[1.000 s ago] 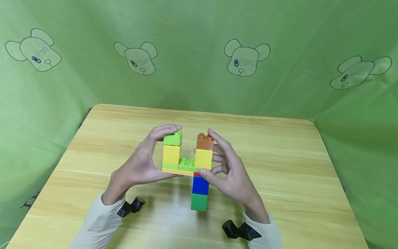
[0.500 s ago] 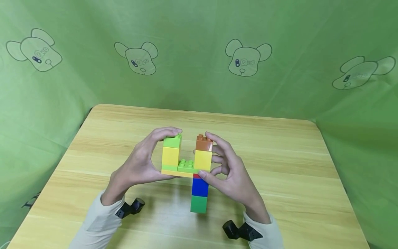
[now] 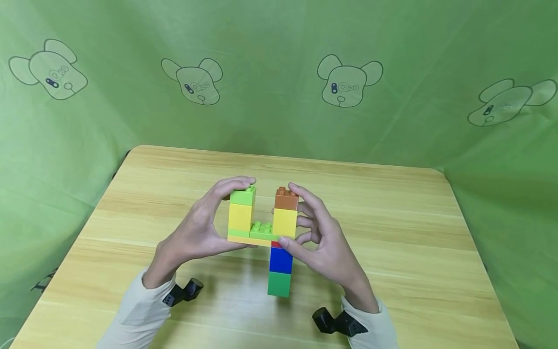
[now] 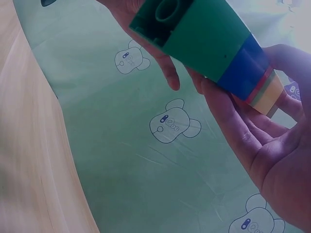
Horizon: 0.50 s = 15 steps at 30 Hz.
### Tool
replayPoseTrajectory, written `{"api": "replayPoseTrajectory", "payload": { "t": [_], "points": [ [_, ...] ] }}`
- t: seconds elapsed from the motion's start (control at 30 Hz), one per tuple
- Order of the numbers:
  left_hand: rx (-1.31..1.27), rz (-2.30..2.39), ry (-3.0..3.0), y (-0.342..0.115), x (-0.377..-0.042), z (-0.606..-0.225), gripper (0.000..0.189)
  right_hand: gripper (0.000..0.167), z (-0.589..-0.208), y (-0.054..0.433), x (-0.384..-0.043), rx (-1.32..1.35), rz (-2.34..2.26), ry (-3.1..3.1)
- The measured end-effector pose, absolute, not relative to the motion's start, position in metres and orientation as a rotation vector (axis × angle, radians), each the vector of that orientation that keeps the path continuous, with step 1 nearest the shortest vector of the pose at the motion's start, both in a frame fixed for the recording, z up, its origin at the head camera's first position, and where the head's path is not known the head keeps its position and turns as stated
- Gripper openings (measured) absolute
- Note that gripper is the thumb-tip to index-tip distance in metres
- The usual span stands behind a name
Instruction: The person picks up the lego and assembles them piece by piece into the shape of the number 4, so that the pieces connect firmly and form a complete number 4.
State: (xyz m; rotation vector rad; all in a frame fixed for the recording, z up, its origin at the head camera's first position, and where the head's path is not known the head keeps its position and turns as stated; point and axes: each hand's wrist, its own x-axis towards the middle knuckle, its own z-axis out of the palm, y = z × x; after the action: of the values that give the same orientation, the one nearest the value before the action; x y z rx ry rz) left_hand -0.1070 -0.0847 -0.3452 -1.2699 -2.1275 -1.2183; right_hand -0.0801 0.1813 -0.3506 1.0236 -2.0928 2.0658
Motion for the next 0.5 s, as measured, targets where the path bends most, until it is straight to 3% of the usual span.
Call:
{"api": "replayPoseTrajectory", "payload": {
  "t": [0.33,0.5],
  "points": [
    [-1.228,-1.325,-2.183,-0.083,-0.107,-0.35,0.118,0.093,-0.349,0.181,-0.082,0.99,1.912,-2.165],
    [-1.101,-1.59,-2.268,-0.081,-0.104,-0.359,0.116,0.094,-0.352,0.179,-0.082,0.903,1.905,-2.253]
  ]
}}
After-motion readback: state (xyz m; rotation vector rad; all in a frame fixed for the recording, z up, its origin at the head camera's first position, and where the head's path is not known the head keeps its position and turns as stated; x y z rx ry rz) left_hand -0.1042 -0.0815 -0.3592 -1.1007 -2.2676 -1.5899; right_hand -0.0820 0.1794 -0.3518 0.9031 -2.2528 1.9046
